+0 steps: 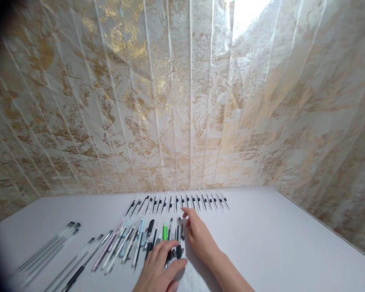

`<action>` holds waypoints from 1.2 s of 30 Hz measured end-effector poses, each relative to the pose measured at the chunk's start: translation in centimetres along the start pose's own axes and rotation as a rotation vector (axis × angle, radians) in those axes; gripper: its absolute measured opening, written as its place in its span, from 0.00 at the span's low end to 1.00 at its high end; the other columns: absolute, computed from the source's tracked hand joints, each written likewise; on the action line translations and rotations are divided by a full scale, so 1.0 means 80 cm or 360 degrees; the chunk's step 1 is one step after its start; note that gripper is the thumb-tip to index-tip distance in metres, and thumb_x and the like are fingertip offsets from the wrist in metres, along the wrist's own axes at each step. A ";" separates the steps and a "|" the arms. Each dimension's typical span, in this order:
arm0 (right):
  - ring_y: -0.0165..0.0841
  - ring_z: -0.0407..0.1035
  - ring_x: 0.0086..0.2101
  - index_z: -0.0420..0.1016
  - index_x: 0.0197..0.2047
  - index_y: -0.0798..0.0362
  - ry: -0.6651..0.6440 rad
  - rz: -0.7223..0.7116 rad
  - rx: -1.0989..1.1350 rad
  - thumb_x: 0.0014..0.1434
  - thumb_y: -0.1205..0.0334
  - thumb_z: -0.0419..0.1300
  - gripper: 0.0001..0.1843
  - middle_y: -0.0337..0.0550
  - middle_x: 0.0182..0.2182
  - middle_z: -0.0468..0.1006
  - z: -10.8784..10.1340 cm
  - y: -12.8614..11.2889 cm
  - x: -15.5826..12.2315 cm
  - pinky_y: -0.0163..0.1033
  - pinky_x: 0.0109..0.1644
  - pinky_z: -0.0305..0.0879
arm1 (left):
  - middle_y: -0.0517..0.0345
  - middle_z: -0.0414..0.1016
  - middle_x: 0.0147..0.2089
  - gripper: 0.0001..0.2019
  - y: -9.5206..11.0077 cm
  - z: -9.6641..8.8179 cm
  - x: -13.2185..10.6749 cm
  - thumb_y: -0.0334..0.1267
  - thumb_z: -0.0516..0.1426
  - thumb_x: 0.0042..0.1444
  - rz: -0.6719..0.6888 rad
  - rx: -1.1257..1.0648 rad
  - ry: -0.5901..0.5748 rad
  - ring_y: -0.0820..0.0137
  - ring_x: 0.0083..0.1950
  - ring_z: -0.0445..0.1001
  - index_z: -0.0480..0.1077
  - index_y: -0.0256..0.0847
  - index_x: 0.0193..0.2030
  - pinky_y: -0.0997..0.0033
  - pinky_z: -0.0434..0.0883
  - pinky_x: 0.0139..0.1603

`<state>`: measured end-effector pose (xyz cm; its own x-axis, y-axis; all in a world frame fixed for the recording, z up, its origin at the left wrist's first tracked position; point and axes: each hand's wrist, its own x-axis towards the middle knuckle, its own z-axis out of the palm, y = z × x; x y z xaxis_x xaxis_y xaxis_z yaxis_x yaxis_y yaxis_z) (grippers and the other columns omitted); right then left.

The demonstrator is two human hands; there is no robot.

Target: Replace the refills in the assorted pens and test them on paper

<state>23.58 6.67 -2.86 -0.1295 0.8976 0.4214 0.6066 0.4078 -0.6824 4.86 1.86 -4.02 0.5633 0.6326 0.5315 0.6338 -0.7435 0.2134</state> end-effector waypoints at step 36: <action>0.40 0.73 0.35 0.73 0.42 0.51 0.0253 0.0352 0.0023 0.48 0.65 0.50 0.18 0.47 0.34 0.79 -0.056 0.011 -0.070 0.44 0.44 0.67 | 0.43 0.57 0.70 0.34 -0.194 -0.195 -0.109 0.55 0.45 0.59 -0.1337 0.0648 -0.0373 0.50 0.69 0.57 0.56 0.38 0.68 0.46 0.58 0.63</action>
<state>28.35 1.29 -3.15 0.1301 0.9281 0.3489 0.5951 0.2084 -0.7762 -18.19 4.53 0.79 -0.0947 0.9844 0.1484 0.9892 0.0763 0.1254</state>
